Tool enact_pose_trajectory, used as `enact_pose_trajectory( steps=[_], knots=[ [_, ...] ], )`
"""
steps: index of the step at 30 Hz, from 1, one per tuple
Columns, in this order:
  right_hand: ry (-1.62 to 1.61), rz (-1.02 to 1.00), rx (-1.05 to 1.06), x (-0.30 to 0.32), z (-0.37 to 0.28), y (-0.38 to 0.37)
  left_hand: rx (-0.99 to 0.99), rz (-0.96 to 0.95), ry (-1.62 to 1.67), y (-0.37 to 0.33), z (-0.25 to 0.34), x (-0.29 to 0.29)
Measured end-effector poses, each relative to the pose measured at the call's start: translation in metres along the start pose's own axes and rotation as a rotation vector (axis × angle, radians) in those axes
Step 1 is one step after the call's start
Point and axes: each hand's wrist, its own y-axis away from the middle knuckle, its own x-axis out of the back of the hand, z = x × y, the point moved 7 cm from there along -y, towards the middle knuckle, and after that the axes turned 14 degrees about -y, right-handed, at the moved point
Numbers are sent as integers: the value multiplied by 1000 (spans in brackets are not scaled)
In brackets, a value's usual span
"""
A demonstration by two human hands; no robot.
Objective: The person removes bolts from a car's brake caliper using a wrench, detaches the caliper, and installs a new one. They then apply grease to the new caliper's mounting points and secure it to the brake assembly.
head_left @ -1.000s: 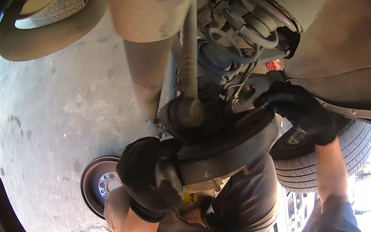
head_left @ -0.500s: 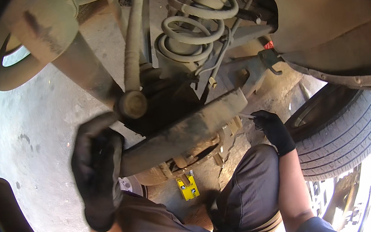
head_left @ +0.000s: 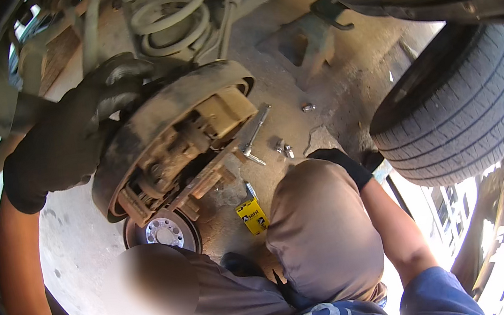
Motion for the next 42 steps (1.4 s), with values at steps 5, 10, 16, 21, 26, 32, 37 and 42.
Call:
enact_pose_trajectory(
  steps=[5, 10, 16, 21, 26, 32, 37, 42],
  knots=[
    [-333, 40, -498, -51, 44, 66, 9, -187, -80, -10, 2, 0],
    [-217, 59, -548, -62, 14, 96, -28, -229, -72, -14, 10, 5],
    [-186, 124, -572, -65, -10, 96, 17, -173, -146, -14, 7, 1],
    [-172, 165, -549, -67, -3, 102, -47, -169, -262, -17, 4, 4],
    [-165, 252, -493, -41, -5, 81, 19, -297, -376, -18, 3, 6],
    [-363, 646, -324, 74, -106, 122, -54, -272, -324, -24, 20, 7],
    [-189, 808, 449, 90, -294, 120, -159, -229, -548, -21, 19, 5],
    [-690, 1035, 1205, 46, -369, 71, -168, -230, -635, -12, 15, 7]
  ],
)
